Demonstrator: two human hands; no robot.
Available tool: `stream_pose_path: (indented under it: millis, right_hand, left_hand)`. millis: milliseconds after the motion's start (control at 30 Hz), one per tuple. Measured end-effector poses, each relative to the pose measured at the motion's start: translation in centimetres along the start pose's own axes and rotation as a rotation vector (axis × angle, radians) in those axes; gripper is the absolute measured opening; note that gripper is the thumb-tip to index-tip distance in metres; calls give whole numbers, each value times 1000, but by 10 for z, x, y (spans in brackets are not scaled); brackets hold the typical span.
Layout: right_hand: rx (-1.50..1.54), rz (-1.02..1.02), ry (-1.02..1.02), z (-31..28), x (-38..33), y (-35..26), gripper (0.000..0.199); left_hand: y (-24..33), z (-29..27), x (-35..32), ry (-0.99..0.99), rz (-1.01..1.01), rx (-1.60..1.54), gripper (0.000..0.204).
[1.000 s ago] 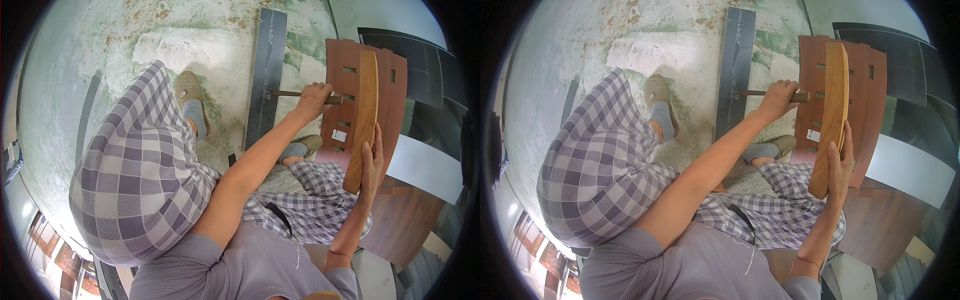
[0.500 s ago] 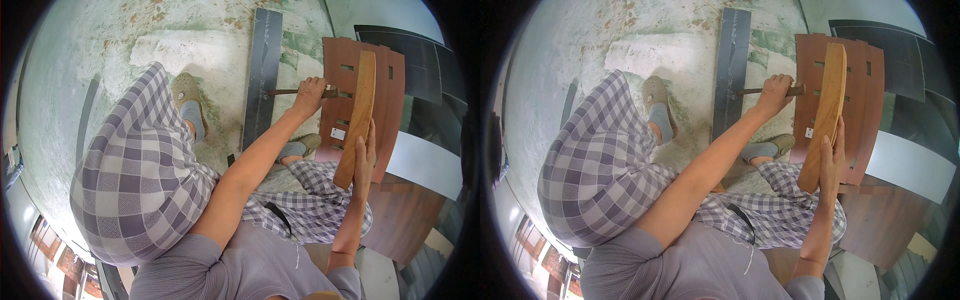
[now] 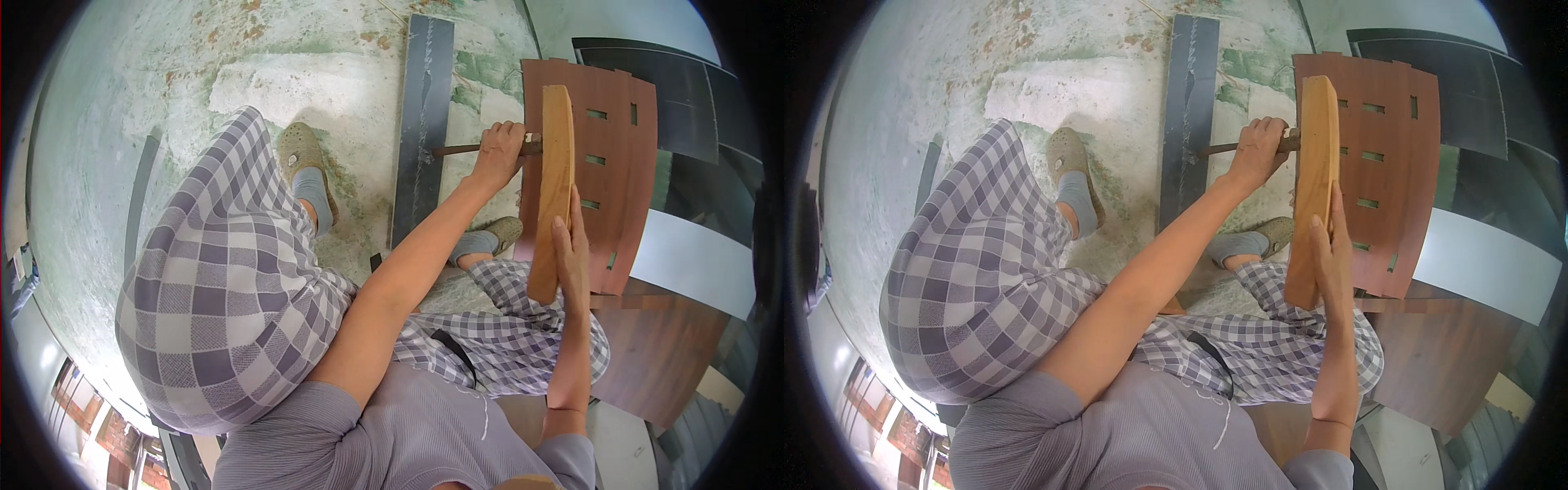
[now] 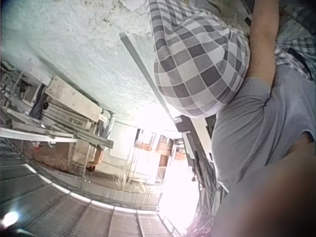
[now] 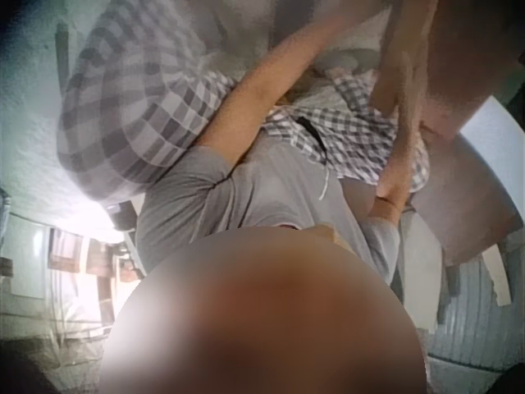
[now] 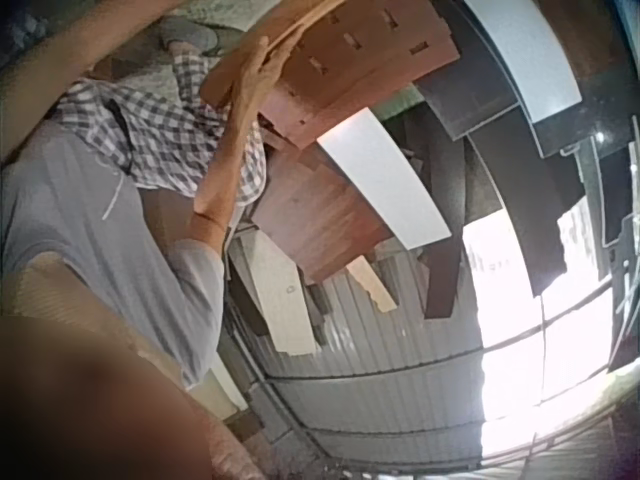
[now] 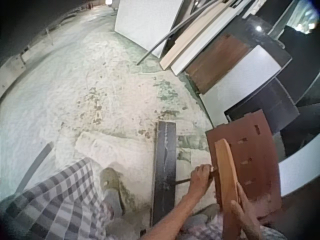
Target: The recorder uses a chisel and a wooden mallet to carve a groove into a block of wood.
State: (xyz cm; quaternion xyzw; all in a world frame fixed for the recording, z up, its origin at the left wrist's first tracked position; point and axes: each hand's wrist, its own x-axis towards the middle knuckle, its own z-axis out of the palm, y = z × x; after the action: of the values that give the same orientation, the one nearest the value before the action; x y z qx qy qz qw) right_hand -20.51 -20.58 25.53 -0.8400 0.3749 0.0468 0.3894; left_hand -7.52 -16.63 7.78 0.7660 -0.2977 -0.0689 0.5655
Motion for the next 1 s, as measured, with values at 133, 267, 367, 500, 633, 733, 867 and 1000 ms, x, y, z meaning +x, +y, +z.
stream_pose_path:
  millis: [133,267,367,500,633,733,867,1000]
  right_hand:
    - [93,53,-22,0,-1,-8,58]
    - [199,154,-48,-7,3,-9,57]
    - [182,127,-21,-6,4,-12,56]
    - [136,76,-39,-2,3,-23,57]
    - [141,42,-52,0,3,-27,58]
    - [178,82,-37,-2,1,-39,59]
    - [139,-61,40,-4,1,-36,59]
    - [187,-85,31,-2,-4,-43,59]
  left_hand:
    - [-6,-3,-1,-12,-10,39,43]
    - [7,-10,0,6,-94,9,45]
    - [10,-16,8,129,-162,37,48]
    - [-3,-24,18,294,-189,137,49]
    - [-12,-28,21,406,-187,150,53]
    - [-16,-33,23,442,-188,115,55]
    - [-11,-37,23,488,-187,67,54]
    - [-5,-39,30,573,-159,42,48]
